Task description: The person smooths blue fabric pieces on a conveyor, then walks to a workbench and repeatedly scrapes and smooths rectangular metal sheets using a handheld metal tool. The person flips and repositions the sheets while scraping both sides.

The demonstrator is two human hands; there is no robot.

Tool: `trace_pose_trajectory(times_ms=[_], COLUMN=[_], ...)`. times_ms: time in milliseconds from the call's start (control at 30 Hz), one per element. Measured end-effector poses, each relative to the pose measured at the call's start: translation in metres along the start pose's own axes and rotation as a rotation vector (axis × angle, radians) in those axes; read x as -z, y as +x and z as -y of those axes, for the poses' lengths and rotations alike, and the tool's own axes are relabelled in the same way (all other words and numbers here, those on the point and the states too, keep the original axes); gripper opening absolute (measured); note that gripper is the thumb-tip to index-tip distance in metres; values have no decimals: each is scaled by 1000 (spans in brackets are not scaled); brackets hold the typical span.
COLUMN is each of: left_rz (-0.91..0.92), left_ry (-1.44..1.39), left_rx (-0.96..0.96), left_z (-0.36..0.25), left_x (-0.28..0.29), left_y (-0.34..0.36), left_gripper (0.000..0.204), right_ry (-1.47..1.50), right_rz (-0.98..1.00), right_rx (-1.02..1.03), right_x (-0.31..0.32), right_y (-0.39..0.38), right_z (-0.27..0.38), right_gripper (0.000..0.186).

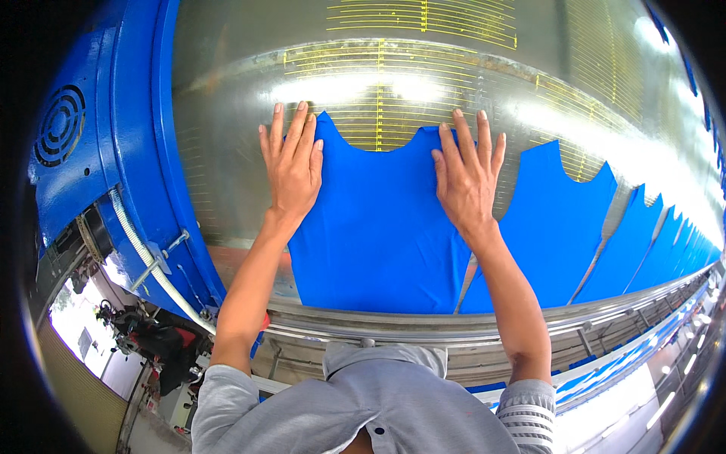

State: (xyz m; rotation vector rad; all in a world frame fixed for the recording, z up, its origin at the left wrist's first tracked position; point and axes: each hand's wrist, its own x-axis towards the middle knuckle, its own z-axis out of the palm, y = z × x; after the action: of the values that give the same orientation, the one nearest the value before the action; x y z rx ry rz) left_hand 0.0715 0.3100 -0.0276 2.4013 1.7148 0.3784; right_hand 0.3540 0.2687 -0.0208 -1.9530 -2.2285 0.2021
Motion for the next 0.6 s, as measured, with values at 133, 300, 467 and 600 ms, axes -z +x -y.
trace_pose_trajectory(times_ms=[133,300,467,600], left_rz=[-139,-206,-159,-164], left_ry=[-146,-283,-322,-331], left_rx=[-37,-35,11,20], left_z=[4,8,9,11], left_x=[1,5,11,10], left_y=[12,33,38,40], left_gripper=[23,8,5,4], right_ry=[189,340,393,416], right_rz=[-227,-227,-207,-225], right_rx=[19,26,13,-29], right_x=[7,10,11,9], right_y=[28,40,41,42], right_z=[-4,-13,-18,-18], right_gripper=[17,7,5,4])
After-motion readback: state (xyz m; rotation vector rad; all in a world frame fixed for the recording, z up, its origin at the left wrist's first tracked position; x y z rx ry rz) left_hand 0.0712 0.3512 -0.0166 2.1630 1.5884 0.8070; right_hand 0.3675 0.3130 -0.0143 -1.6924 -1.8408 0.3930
